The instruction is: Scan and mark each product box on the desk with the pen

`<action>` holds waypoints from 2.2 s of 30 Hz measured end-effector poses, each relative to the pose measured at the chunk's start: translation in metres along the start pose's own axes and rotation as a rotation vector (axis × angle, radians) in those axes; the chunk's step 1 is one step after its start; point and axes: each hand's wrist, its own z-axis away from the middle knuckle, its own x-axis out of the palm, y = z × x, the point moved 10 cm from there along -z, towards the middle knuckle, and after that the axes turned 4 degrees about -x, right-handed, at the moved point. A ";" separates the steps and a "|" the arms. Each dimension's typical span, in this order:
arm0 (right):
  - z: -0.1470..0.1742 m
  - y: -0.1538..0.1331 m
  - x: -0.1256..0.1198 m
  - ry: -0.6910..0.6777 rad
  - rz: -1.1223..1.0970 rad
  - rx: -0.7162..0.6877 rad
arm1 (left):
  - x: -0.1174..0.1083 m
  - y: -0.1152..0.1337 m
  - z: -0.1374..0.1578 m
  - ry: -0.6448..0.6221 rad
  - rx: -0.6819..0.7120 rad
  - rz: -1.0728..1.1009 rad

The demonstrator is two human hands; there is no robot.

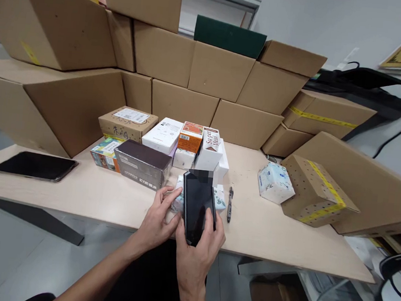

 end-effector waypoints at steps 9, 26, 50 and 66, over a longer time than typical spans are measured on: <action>0.000 -0.001 0.000 0.006 -0.002 0.004 | -0.002 0.002 -0.002 -0.018 -0.004 0.018; -0.006 -0.004 -0.002 -0.005 0.032 -0.039 | 0.001 0.000 -0.002 -0.041 -0.005 0.065; -0.002 0.004 -0.006 0.007 -0.068 0.022 | -0.002 0.002 -0.001 -0.020 0.001 0.049; -0.014 0.146 -0.048 -0.044 0.442 0.218 | -0.003 0.004 0.000 0.009 0.000 0.013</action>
